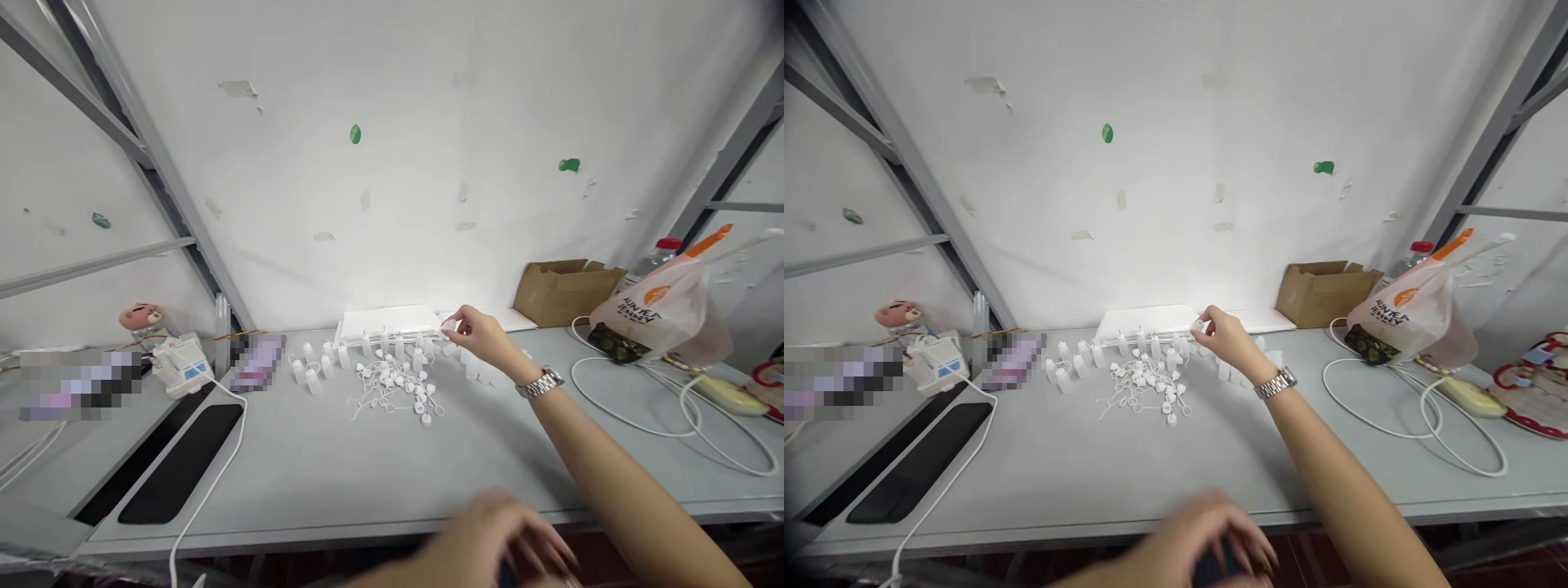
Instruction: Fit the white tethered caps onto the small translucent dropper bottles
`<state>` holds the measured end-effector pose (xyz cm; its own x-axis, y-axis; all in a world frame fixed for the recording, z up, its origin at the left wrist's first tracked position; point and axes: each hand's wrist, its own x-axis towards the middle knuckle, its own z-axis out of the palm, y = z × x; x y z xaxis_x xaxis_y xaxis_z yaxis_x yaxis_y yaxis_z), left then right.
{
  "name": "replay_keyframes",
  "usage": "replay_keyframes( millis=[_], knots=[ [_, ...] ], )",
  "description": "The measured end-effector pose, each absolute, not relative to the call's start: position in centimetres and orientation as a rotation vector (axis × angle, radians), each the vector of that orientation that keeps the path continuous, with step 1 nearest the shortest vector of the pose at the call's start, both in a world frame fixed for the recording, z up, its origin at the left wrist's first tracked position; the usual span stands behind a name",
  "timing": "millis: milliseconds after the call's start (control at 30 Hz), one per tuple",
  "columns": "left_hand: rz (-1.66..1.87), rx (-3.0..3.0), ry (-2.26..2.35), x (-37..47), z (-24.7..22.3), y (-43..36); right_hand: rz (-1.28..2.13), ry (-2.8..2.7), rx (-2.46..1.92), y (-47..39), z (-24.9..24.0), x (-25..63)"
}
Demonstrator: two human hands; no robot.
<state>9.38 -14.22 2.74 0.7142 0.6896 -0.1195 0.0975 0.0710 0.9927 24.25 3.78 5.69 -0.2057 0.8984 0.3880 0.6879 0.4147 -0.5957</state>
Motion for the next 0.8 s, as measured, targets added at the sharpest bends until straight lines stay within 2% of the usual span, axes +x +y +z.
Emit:
replay_keyframes(
  millis=[67,167,267,367,567,800],
  knots=[
    [0.642,1.877,0.909,6.4,4.6,-10.0,0.698,-1.846,-1.203,4.1,5.8,24.0],
    [0.723,2.140,1.222,2.2,5.2,-3.1,1.045,-1.618,-0.967,4.4,4.9,23.3],
    [0.799,2.248,1.396,-0.8,3.3,1.4,1.280,-1.385,-0.865,4.1,3.5,22.3],
    [0.718,2.316,1.442,-2.3,0.8,2.4,1.481,-1.261,-0.848,2.9,2.4,21.3],
    [0.586,2.500,1.354,-2.4,-0.7,1.3,1.734,-1.225,-0.795,0.7,1.4,19.8],
    [0.651,2.572,1.370,-1.4,-1.6,1.6,1.749,-1.186,-0.771,0.8,0.6,19.5]
  ],
)
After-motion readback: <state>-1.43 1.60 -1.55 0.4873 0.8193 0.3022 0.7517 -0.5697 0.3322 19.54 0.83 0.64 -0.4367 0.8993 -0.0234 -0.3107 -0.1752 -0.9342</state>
